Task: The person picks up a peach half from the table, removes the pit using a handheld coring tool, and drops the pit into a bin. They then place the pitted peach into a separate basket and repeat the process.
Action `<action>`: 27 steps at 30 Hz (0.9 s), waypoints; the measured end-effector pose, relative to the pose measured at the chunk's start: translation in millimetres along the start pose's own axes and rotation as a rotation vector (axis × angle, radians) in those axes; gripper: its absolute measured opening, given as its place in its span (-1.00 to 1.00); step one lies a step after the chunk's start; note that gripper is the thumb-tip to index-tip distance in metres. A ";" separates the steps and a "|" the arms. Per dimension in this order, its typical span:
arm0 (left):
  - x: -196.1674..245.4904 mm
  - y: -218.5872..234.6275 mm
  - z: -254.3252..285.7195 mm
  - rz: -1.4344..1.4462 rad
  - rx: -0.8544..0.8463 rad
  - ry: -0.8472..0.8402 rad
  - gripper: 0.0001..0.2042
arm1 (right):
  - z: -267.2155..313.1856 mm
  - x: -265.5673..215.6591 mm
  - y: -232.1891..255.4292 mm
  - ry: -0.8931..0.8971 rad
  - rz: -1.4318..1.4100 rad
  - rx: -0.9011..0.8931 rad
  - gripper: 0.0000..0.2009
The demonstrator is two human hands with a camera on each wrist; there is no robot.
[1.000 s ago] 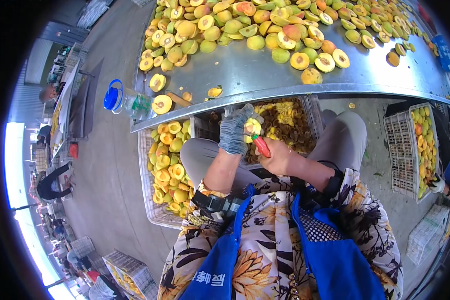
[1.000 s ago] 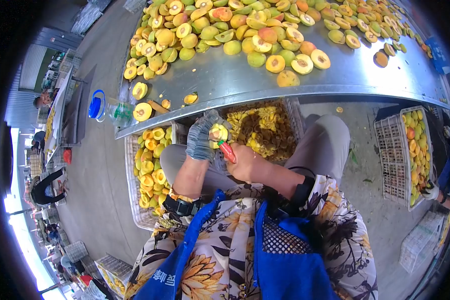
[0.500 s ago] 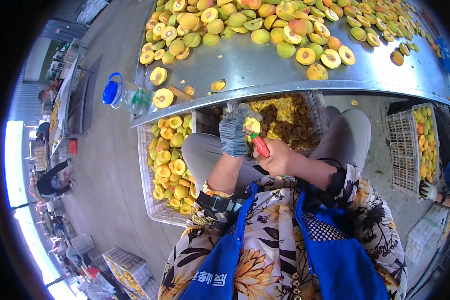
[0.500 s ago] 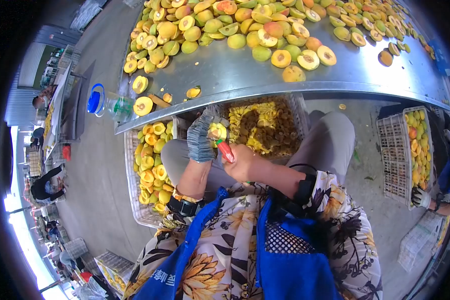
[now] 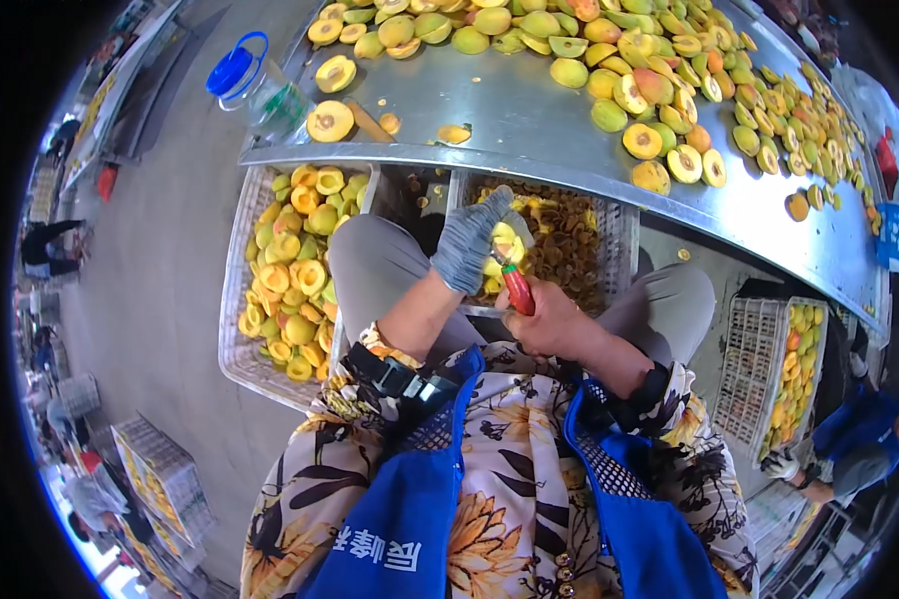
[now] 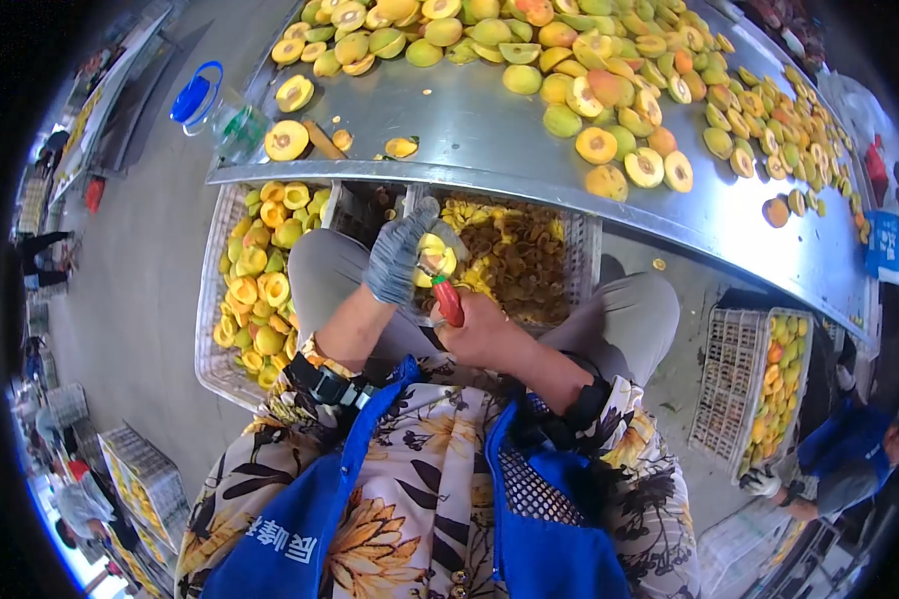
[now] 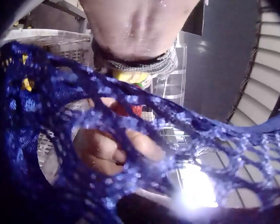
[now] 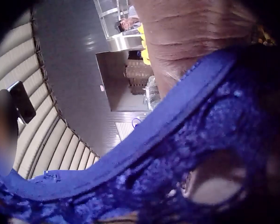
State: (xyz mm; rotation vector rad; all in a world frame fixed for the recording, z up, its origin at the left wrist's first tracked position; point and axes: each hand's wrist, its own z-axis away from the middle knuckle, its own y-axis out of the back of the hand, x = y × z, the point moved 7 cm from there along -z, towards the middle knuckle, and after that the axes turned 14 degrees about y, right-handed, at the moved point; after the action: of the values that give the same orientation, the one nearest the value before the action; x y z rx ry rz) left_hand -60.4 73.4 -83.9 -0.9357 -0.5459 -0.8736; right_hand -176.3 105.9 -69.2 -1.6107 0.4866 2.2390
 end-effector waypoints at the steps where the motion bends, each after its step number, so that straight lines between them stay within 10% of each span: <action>1: -7.1 -9.7 3.4 0.250 -0.105 0.217 -0.72 | -0.3 8.2 -4.0 -0.004 0.011 -0.012 -0.82; 4: -6.8 -10.5 3.0 0.188 -0.117 0.190 -0.72 | -1.1 9.4 2.9 0.253 0.425 0.172 -0.86; 8: 19.5 -12.7 23.0 -0.202 0.189 -0.233 -0.67 | 3.7 -6.6 -3.7 0.087 -0.004 0.092 -0.85; 13: 3.2 -2.0 7.9 -0.264 0.222 -0.143 -0.67 | 2.4 9.8 -30.5 -0.159 -0.509 0.066 -0.82; 15: -24.4 2.7 -4.5 0.278 0.160 0.203 -0.66 | -4.6 18.0 -25.5 -0.097 -0.313 0.219 -0.78; 27: 0.0 -2.7 -6.6 0.301 0.052 -0.072 -0.75 | -5.1 -0.7 20.4 0.279 0.509 0.415 -0.72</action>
State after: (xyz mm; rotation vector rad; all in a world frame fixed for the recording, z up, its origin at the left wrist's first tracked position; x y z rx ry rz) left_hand -62.4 66.9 -86.0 -0.9754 -0.4720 -0.5542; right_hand -181.2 85.5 -68.5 -1.7060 1.4728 2.0294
